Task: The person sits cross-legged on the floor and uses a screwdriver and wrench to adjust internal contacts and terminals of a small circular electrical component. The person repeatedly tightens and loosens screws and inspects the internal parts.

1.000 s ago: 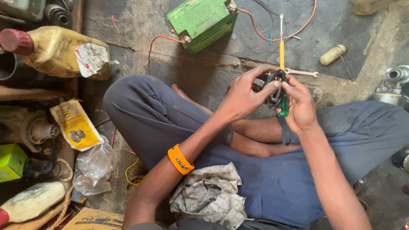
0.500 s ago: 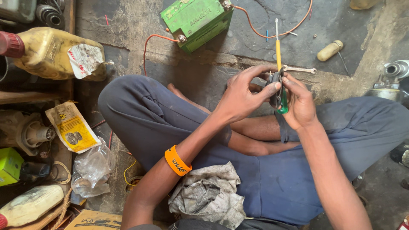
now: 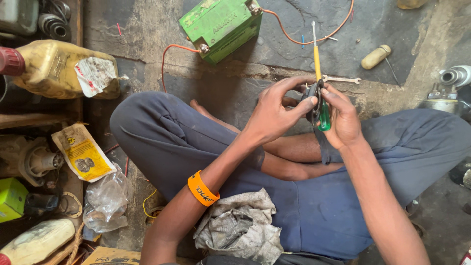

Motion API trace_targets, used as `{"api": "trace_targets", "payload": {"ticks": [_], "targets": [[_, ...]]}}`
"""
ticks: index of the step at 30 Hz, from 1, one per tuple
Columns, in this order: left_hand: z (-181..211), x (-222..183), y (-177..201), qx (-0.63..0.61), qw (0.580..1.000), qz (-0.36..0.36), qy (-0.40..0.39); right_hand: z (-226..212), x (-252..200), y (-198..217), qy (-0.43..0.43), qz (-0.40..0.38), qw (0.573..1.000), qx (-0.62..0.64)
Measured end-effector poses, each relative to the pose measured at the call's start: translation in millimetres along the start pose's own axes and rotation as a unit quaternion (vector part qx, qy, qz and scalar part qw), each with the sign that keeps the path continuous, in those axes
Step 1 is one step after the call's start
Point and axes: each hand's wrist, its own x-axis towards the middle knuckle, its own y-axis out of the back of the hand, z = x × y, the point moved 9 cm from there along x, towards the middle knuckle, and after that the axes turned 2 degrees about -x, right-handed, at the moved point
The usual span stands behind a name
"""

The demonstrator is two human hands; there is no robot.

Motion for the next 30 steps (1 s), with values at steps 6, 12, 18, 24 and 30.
{"api": "trace_targets", "payload": {"ticks": [6, 12, 18, 24, 30], "targets": [[-7, 1, -1, -0.008, 1.000, -0.001, 0.016, -2, -1, -1, 0.000, 0.008, 1.000, -0.016], [-14, 2, -2, -0.020, 0.999, -0.006, 0.044, -3, -1, -1, -0.002, 0.010, 1.000, -0.015], [-4, 2, -1, -0.001, 1.000, -0.002, -0.012, -2, -1, -1, -0.006, 0.018, 1.000, -0.012], [-21, 2, -4, -0.060, 0.995, -0.010, 0.077, -3, 1, -1, -0.006, 0.014, 1.000, -0.005], [-27, 3, -5, -0.102, 0.991, -0.007, 0.090, -4, 1, -4, -0.011, 0.007, 1.000, 0.007]]}}
